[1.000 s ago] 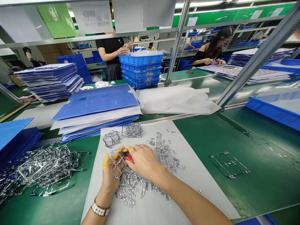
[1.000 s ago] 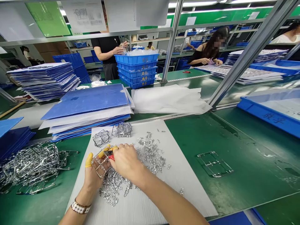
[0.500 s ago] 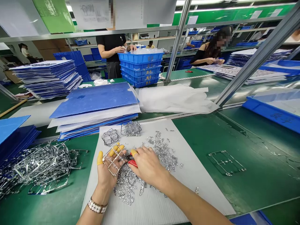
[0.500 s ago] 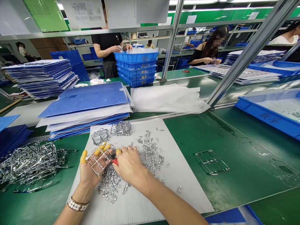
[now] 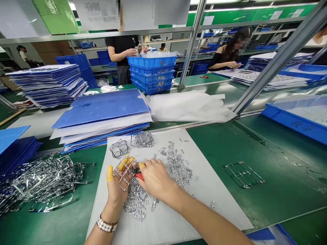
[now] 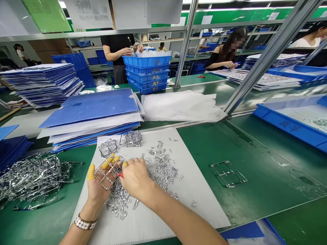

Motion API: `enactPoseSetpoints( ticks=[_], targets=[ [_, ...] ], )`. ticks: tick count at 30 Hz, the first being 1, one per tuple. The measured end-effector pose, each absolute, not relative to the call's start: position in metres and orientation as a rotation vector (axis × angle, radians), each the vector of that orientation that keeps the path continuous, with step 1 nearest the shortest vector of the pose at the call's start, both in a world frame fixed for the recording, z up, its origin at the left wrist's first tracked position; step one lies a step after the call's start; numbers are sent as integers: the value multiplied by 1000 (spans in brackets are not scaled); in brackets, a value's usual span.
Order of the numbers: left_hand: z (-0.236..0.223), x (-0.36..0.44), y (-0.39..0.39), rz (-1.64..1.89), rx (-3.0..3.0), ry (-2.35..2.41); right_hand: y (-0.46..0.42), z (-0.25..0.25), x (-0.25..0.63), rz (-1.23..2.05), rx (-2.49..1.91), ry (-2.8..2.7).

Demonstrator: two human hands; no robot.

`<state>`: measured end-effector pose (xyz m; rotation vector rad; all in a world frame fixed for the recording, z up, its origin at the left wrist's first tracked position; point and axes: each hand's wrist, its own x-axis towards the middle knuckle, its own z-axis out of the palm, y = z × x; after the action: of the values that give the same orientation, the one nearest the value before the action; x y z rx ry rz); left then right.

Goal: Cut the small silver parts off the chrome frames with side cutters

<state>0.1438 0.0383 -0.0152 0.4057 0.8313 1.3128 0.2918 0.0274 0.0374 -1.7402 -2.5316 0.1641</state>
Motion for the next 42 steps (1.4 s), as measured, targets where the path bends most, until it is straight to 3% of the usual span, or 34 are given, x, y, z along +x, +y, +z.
enactPoseSetpoints(
  ticks=[36, 39, 42],
  targets=[
    [-10, 143, 39, 1428, 400, 919, 16, 43, 274, 216, -1623, -2558],
    [-9, 142, 37, 1445, 467, 929, 18, 44, 285, 335, -1607, -2433],
    [-12, 143, 33, 1520, 664, 934, 26, 38, 294, 681, -1556, -2081]
  ],
)
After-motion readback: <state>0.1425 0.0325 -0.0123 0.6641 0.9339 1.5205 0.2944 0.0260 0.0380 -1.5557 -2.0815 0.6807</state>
